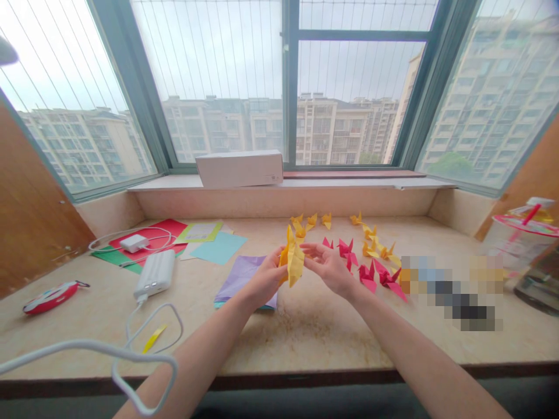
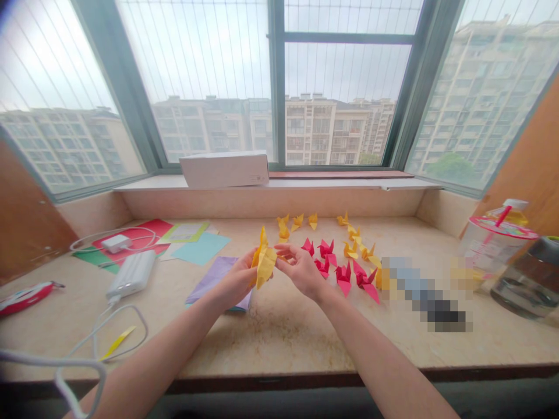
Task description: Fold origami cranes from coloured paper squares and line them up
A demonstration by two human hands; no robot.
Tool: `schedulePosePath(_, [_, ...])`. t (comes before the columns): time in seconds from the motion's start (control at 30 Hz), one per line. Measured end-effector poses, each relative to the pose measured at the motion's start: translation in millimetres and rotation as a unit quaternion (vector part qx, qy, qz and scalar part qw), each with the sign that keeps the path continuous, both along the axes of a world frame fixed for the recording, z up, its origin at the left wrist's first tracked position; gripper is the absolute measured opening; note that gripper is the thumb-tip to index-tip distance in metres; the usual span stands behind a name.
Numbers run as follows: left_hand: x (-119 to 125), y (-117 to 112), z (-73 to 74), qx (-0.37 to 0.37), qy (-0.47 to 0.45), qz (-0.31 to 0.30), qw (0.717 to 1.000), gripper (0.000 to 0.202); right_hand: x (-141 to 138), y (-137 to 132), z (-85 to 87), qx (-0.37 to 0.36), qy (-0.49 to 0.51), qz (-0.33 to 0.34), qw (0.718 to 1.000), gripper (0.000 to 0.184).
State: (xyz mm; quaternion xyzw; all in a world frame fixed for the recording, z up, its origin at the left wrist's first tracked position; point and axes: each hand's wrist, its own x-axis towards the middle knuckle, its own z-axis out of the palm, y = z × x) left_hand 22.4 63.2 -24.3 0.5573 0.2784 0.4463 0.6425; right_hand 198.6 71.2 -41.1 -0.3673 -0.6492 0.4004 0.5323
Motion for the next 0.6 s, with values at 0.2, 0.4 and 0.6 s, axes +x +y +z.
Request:
schedulePosePath(0.2, [-1, 4, -5.4, 0.045, 0.041, 0.000, 0.998, 0.034, -4, -7, 9.4, 0.013, 0.005, -0.021, 1.000, 0.031])
schedulePosePath(0.4, [-1, 8, -11.3, 0.054, 0.054, 0.031, 0.997, 0.033, -4, -11, 8.7, 0.082, -0.050, -0.084, 0.992, 0.021])
schedulePosePath(0.6, [1, 10, -8.7, 0.092, 0.029, 0.066, 0.993, 0.037, -1, -12, 8.1, 0.223, -0.090, -0.142, 0.960, 0.010])
